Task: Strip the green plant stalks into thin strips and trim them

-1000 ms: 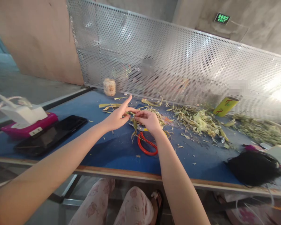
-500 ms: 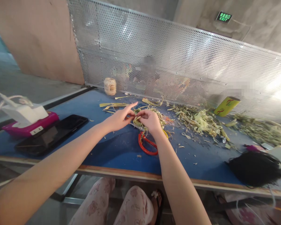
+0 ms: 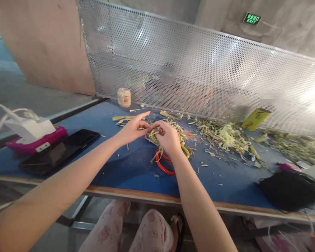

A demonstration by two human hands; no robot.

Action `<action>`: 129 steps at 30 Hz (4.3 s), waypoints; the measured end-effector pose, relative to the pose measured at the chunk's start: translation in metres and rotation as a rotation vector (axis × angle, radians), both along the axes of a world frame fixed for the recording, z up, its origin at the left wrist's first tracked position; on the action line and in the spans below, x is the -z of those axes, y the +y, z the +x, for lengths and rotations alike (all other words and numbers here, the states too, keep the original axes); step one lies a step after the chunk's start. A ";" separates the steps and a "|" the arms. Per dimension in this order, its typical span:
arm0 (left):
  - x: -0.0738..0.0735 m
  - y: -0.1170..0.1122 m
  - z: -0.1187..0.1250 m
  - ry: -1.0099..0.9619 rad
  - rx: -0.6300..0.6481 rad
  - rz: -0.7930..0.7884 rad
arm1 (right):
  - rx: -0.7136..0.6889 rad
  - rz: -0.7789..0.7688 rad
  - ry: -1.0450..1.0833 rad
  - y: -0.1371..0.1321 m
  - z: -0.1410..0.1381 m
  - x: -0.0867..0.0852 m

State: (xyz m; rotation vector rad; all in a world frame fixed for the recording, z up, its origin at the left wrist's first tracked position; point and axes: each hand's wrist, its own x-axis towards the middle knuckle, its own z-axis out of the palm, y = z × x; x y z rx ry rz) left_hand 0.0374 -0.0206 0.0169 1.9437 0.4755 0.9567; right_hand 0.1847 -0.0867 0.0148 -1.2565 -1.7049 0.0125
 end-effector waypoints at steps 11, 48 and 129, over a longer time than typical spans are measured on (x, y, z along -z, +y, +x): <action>-0.006 -0.003 -0.001 -0.081 0.023 -0.143 | 0.049 0.059 -0.047 -0.004 0.000 -0.003; -0.007 -0.005 -0.008 0.245 -0.178 0.515 | 0.032 -0.091 -0.105 0.001 0.001 0.001; -0.011 0.003 -0.014 0.966 -0.286 0.730 | 0.172 -0.374 -0.550 -0.004 -0.016 -0.002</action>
